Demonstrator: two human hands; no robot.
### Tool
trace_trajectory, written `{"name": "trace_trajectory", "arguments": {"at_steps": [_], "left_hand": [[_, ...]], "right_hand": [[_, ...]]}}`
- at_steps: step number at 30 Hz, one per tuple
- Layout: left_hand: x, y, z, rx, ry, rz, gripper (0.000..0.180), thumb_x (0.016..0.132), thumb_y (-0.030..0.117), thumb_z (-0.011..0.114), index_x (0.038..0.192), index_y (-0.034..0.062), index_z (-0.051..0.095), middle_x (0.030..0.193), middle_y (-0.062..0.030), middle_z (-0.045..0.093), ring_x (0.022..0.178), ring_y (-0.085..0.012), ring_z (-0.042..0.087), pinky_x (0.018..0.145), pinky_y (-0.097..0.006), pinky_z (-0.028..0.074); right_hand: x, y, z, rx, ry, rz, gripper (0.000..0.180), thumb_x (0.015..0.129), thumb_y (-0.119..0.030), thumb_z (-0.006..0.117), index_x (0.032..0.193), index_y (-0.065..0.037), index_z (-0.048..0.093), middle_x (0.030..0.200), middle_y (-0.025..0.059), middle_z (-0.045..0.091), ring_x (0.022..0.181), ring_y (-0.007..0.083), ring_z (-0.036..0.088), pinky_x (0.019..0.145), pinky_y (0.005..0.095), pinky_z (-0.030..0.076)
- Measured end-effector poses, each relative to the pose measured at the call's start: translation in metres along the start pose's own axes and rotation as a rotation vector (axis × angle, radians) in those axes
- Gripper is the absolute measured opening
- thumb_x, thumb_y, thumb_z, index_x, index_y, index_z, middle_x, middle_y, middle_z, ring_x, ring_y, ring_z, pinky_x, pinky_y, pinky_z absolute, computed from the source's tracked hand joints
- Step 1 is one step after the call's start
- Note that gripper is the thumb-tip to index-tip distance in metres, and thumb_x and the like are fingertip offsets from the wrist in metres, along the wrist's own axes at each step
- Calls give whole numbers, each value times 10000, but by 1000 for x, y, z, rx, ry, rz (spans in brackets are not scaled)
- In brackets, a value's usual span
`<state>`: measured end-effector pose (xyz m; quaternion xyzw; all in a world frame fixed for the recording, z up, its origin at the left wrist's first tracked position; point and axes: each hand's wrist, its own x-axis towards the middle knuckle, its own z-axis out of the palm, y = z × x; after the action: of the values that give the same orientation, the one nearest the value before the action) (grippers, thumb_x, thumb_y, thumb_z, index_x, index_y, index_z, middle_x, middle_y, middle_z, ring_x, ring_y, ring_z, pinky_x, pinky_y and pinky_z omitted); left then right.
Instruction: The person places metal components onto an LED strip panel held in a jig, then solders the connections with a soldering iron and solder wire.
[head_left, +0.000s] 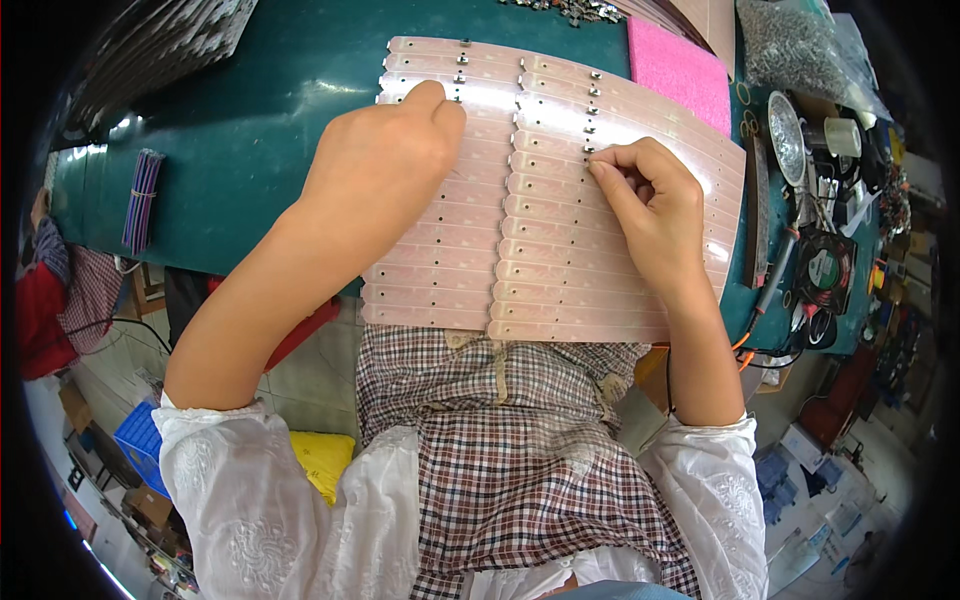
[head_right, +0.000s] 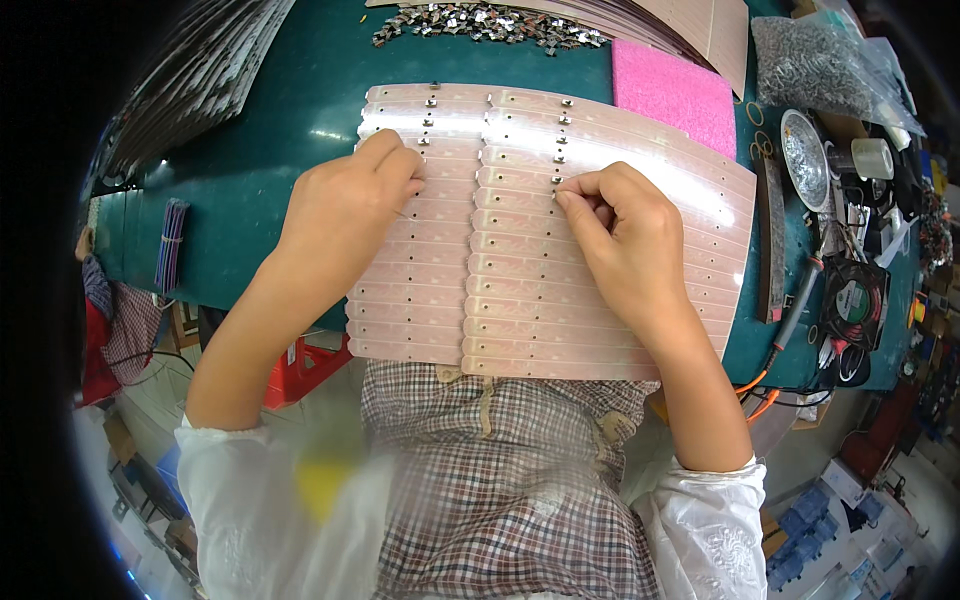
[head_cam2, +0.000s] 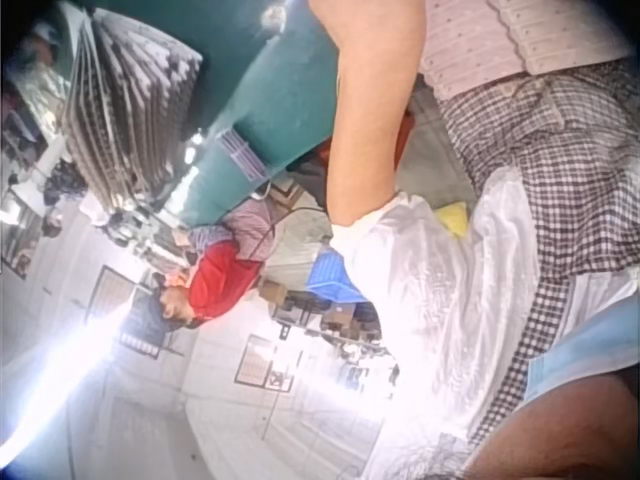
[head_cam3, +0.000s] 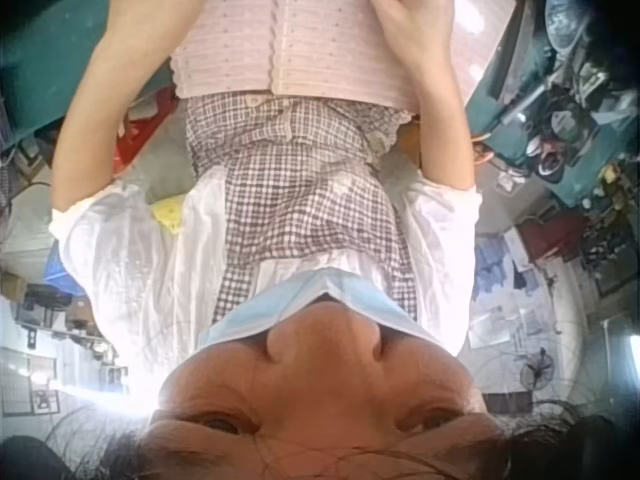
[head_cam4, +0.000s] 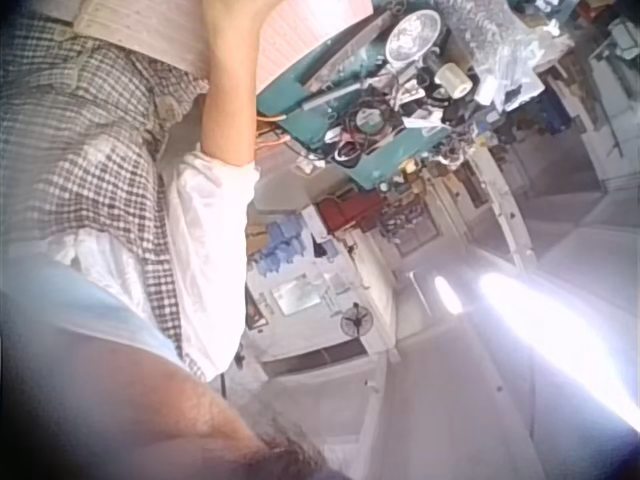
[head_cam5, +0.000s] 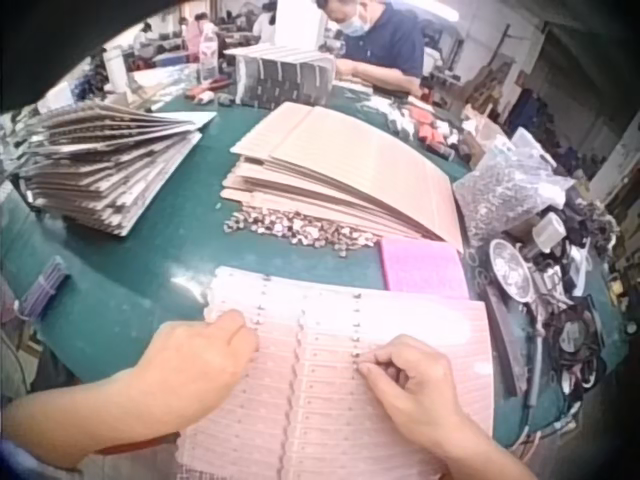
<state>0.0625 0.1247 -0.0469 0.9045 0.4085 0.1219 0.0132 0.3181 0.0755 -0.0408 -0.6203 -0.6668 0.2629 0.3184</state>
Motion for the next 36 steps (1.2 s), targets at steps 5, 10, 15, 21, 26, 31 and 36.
{"name": "trace_trajectory", "arguments": {"at_steps": [5, 10, 15, 21, 26, 31, 36], "left_hand": [[-3, -5, -5, -139, 45, -68, 103, 802, 86, 689, 857, 49, 611, 848, -86, 621, 728, -284, 674, 601, -368, 544], [2, -15, -17, -343, 80, -121, 135, 836, 107, 731, 915, 28, 655, 858, -94, 671, 767, -278, 657, 680, -352, 516], [20, -27, -26, -301, 100, -110, 117, 840, 89, 721, 914, 23, 659, 861, -101, 668, 780, -269, 658, 694, -339, 513], [67, -32, -14, -347, 112, -62, 133, 864, 145, 693, 924, 28, 674, 868, -108, 690, 810, -273, 668, 727, -362, 513], [126, -23, 24, -374, 111, -94, 178, 872, 222, 687, 928, 54, 697, 862, -112, 712, 832, -297, 680, 745, -394, 519], [161, -10, 44, -201, 48, -117, 197, 835, 267, 722, 870, 73, 726, 848, -114, 717, 834, -308, 688, 734, -440, 534], [165, -12, 45, -104, -27, -162, 182, 825, 238, 717, 831, 57, 728, 840, -117, 720, 819, -326, 688, 719, -446, 540]], "right_hand": [[-1, 0, 1, 2, 21, -10, 69, 850, -38, 727, 865, 22, 695, 757, 67, 615, 625, 140, 537, 581, 282, 448], [0, -2, 0, -46, -9, -55, 74, 844, -37, 733, 868, 18, 692, 763, 83, 621, 630, 153, 566, 586, 291, 467], [0, -3, 0, -99, -9, -104, 73, 817, -29, 742, 855, 2, 688, 784, 92, 633, 645, 188, 606, 579, 308, 487], [0, 2, 8, -307, 64, -363, 77, 768, -34, 741, 807, -41, 675, 783, 82, 622, 663, 273, 627, 580, 361, 516], [-3, -5, 7, -404, 64, -378, 86, 779, -7, 746, 828, -12, 676, 776, 105, 635, 678, 281, 642, 600, 360, 517], [-3, -2, 7, -387, 124, -407, 82, 756, -43, 736, 787, -54, 661, 755, 80, 592, 650, 269, 617, 563, 382, 513], [6, -9, -10, -291, 95, -320, 72, 783, -47, 736, 825, -31, 681, 746, 97, 615, 668, 266, 629, 571, 363, 507]]}}
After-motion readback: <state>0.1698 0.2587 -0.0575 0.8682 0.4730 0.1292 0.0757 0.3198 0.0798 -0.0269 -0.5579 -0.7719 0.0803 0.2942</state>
